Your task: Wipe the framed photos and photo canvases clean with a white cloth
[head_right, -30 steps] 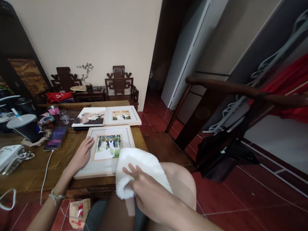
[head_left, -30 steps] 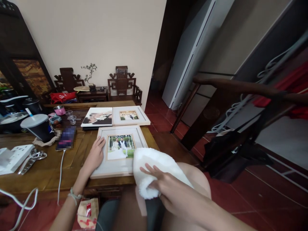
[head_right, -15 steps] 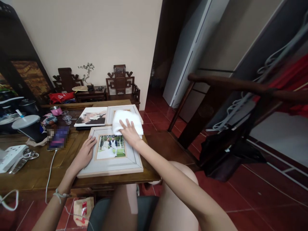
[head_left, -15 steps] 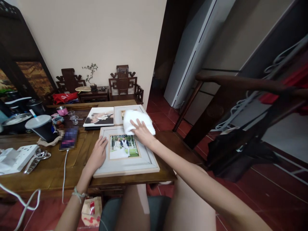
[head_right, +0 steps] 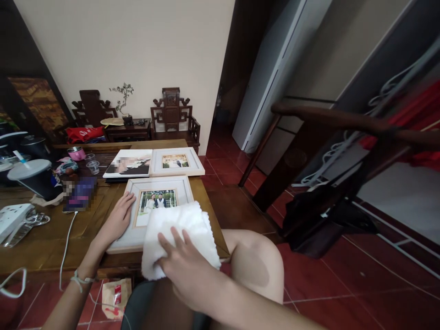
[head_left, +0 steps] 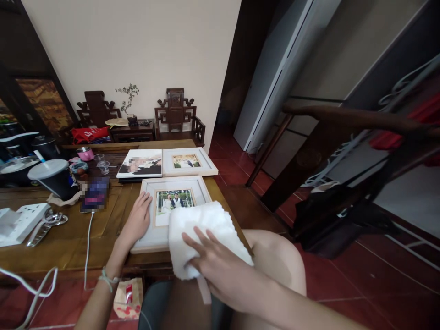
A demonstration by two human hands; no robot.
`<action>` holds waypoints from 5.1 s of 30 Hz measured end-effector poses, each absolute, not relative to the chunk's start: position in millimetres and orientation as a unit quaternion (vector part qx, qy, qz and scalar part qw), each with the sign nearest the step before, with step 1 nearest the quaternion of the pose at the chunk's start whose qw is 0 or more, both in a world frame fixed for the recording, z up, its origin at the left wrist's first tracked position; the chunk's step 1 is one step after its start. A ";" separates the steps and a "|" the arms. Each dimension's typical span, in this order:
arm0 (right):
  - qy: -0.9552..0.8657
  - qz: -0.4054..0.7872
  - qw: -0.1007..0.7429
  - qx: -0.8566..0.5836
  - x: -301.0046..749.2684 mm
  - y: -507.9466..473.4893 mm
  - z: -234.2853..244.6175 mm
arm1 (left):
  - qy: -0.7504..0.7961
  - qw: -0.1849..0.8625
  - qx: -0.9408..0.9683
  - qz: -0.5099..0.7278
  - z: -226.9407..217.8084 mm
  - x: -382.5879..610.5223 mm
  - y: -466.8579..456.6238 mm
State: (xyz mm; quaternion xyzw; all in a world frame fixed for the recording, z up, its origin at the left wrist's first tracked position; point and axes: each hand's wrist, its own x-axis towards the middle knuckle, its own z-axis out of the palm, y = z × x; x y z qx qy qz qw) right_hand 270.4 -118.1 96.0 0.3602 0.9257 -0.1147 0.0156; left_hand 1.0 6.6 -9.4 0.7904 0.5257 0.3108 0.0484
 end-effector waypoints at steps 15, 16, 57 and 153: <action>0.906 0.041 -0.030 0.420 250.9 34.8 61.1 | 0.531 0.066 0.784 0.315 -4.8 2.6 7.1; 0.910 0.036 -0.023 0.413 252.5 23.1 61.5 | 0.531 0.066 0.783 0.317 -4.9 2.8 7.0; 0.921 -0.195 0.038 0.334 240.2 -79.4 102.8 | 0.526 0.071 0.782 0.328 -7.0 4.2 4.4; 0.960 -0.080 0.024 0.269 208.9 -96.8 80.8 | 0.515 0.121 0.779 0.336 5.8 6.3 -5.5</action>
